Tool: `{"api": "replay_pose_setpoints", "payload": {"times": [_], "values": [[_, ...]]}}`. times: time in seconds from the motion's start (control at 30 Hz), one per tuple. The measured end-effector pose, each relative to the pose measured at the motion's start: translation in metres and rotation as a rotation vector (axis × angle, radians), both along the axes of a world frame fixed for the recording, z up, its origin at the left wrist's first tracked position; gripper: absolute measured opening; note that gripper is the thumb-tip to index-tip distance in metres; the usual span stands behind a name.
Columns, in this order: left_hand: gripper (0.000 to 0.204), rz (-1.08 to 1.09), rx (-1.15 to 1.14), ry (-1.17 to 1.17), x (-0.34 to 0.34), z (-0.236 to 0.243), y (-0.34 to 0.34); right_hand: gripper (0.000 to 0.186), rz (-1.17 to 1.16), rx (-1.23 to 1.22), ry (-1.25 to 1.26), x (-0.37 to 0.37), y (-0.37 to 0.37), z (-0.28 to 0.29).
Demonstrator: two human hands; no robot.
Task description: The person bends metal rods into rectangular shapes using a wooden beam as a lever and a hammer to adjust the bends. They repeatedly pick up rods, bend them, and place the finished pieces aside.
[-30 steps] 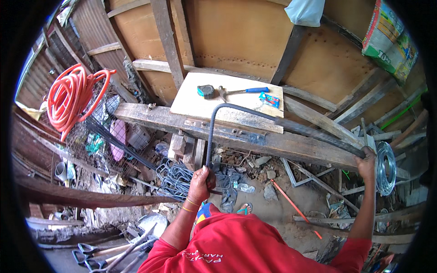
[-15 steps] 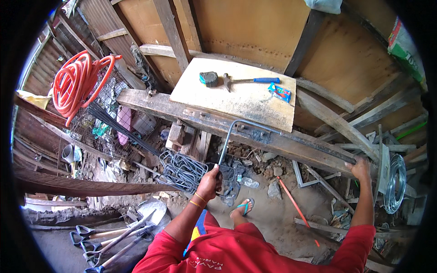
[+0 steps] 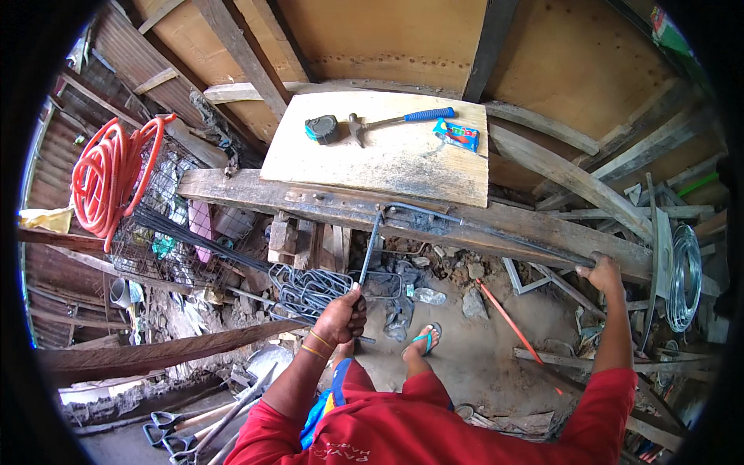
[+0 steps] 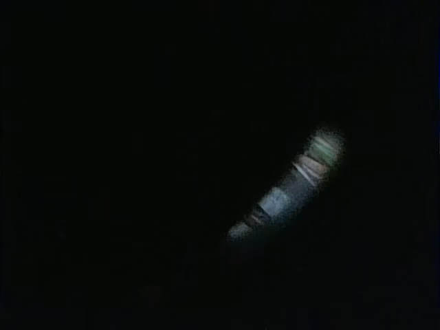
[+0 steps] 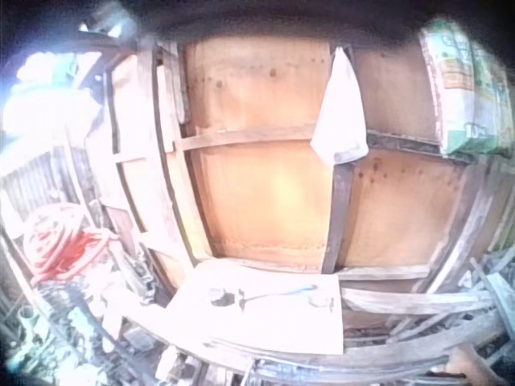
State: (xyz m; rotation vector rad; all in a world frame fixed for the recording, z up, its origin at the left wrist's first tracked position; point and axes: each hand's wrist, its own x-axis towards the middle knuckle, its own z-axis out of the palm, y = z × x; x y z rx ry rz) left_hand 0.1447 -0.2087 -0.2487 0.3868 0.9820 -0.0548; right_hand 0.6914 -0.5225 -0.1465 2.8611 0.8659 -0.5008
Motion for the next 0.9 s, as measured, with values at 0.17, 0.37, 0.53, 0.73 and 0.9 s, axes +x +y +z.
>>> {"api": "replay_pose_setpoints", "payload": {"times": [0.17,0.37,0.53,0.73,0.9], "values": [[0.054,0.026,0.03,0.034,0.004,0.006,-0.003,0.057,0.066,0.125,-0.061,-0.001,-0.004,-0.019],[0.056,0.1,0.094,0.138,0.011,0.006,-0.012,0.058,0.176,0.205,-0.143,-0.001,0.002,-0.039],[0.056,0.124,0.061,0.159,0.011,0.004,-0.012,0.055,0.142,0.268,-0.138,-0.016,0.013,-0.043],[0.056,0.143,0.123,0.21,0.013,0.001,-0.016,0.058,0.182,0.233,-0.159,-0.027,0.018,-0.051],[0.05,0.155,0.113,0.168,0.011,-0.006,-0.014,0.063,0.183,0.198,-0.192,-0.027,0.017,-0.055]]}}
